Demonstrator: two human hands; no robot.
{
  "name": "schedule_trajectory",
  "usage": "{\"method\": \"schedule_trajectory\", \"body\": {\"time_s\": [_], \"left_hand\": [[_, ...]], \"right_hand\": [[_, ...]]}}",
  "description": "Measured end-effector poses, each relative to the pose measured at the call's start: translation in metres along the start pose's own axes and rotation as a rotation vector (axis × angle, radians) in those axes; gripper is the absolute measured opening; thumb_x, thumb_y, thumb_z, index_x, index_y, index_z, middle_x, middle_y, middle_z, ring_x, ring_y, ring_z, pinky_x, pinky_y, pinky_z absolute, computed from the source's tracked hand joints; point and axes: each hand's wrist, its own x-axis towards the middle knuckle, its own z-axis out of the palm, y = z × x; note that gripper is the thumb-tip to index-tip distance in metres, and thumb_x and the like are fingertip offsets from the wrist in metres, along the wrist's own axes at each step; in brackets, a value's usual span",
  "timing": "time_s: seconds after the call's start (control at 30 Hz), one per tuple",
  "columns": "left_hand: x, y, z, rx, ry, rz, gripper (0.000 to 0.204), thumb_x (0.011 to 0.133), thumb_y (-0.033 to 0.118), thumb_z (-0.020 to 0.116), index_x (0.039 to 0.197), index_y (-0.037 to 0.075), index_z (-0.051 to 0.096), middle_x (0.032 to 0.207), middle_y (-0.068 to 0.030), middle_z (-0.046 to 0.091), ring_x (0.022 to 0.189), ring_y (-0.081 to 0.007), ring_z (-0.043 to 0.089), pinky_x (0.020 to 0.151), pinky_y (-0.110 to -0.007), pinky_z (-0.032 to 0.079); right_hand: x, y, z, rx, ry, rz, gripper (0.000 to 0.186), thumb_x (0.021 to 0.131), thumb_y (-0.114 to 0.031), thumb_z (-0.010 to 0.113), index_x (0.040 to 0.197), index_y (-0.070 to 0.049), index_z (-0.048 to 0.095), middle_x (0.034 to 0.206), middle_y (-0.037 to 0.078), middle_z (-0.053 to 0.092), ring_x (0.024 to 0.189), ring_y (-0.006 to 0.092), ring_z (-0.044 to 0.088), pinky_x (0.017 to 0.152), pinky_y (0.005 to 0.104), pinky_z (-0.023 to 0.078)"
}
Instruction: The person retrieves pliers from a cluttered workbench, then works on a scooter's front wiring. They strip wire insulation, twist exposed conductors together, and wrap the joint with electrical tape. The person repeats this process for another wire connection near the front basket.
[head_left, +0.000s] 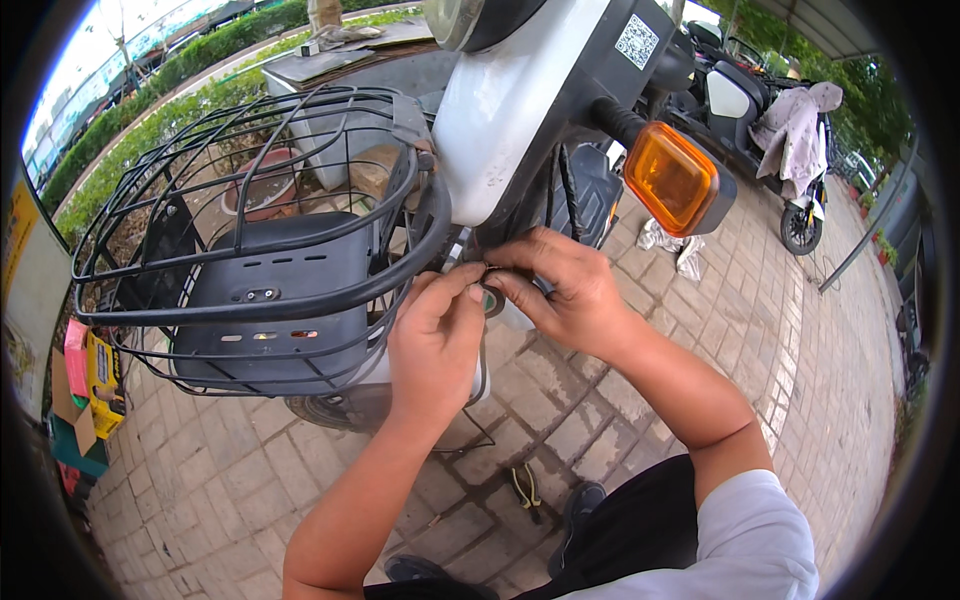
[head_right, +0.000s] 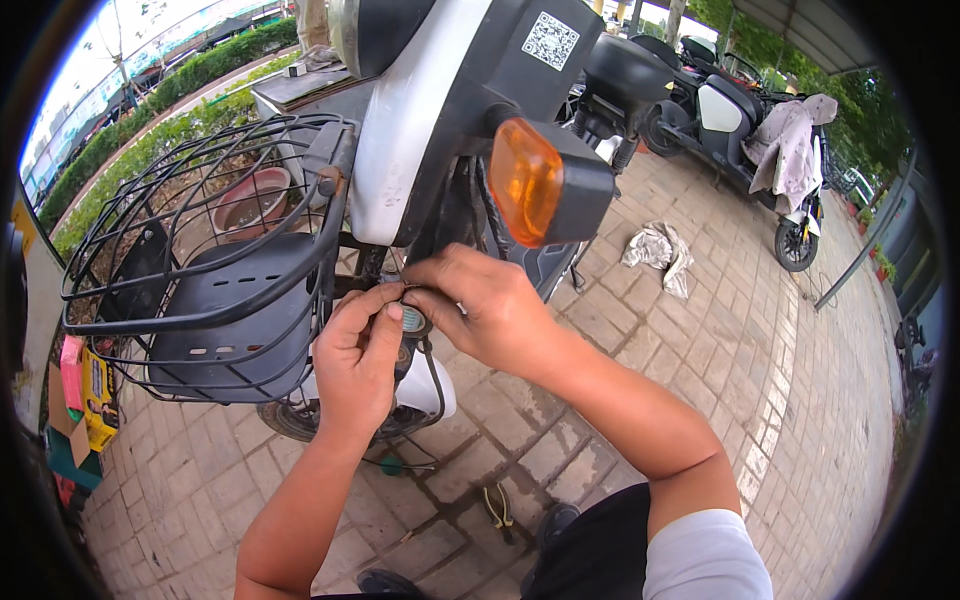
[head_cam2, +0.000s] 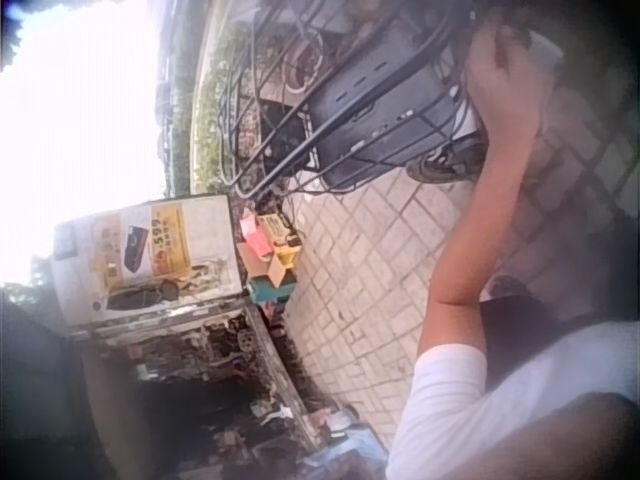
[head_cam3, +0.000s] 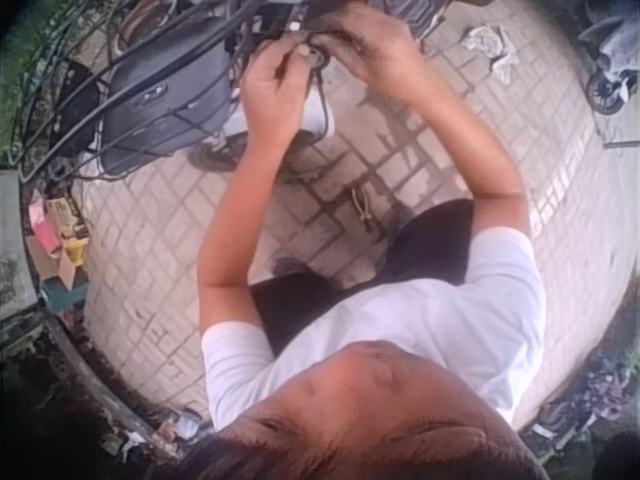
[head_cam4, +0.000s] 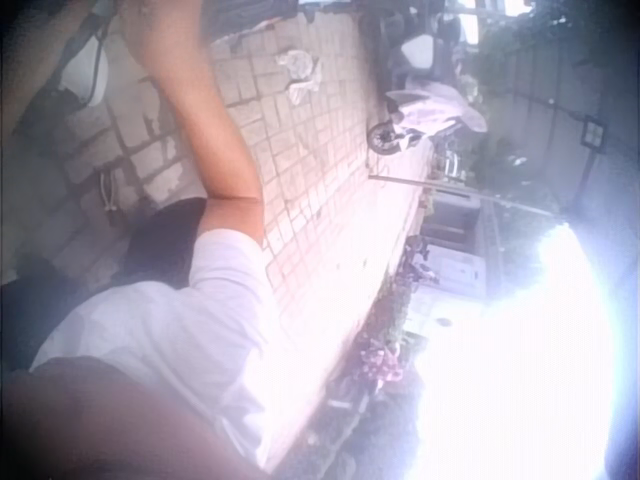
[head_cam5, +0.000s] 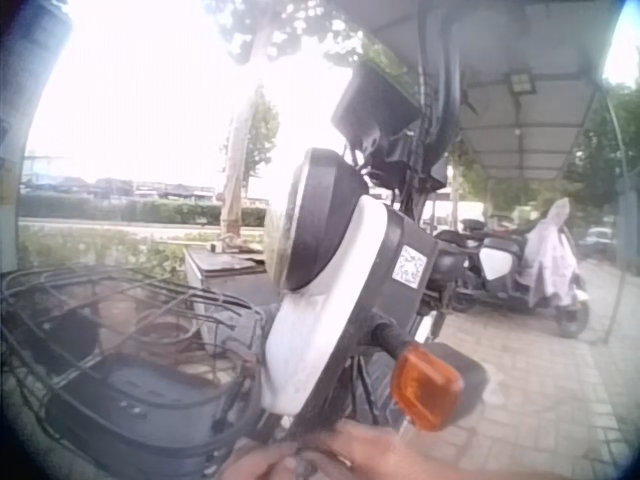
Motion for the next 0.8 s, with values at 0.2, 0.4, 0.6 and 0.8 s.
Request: {"method": "schedule_trajectory", "body": {"time_s": [0.2,0.4,0.6,0.8], "left_hand": [[-0.001,-0.003,0.001,-0.091,-0.014,-0.078,0.02,0.091,0.009,0.064,0.108,-0.001,0.068,0.091,-0.0102,0.064,0.081,-0.0195,0.06,0.075,-0.03,0.048],[-0.001,-0.001,0.002,-0.122,-0.03,-0.092,0.019,0.091,0.007,0.064,0.108,-0.002,0.068,0.089,-0.0089,0.062,0.08,-0.0169,0.059,0.074,-0.029,0.047],[-0.004,0.003,0.005,-0.179,-0.042,-0.115,0.02,0.092,0.005,0.062,0.11,-0.004,0.067,0.092,-0.0081,0.062,0.08,-0.0138,0.059,0.074,-0.027,0.047],[-0.006,0.005,0.002,-0.235,-0.053,-0.161,0.021,0.093,0.005,0.062,0.112,-0.004,0.066,0.094,-0.0073,0.063,0.082,-0.011,0.059,0.075,-0.025,0.048]], "right_hand": [[-0.002,0.005,0.012,-0.185,0.045,-0.06,0.013,0.081,-0.006,0.074,0.089,-0.003,0.064,0.075,0.008,0.06,0.06,0.0265,0.063,0.051,0.0362,0.051],[0.002,0.0,0.016,-0.335,0.089,-0.03,0.02,0.083,-0.013,0.074,0.078,-0.004,0.057,0.072,0.008,0.06,0.056,0.027,0.062,0.046,0.0366,0.049],[0.005,-0.004,0.017,-0.496,0.077,0.064,0.028,0.086,-0.019,0.073,0.073,-0.005,0.053,0.067,0.009,0.059,0.053,0.0288,0.06,0.044,0.0378,0.046],[0.005,-0.008,0.004,-0.044,0.057,0.408,0.018,0.086,-0.017,0.074,0.085,-0.002,0.063,0.072,0.011,0.06,0.056,0.0331,0.059,0.051,0.0407,0.047]]}}
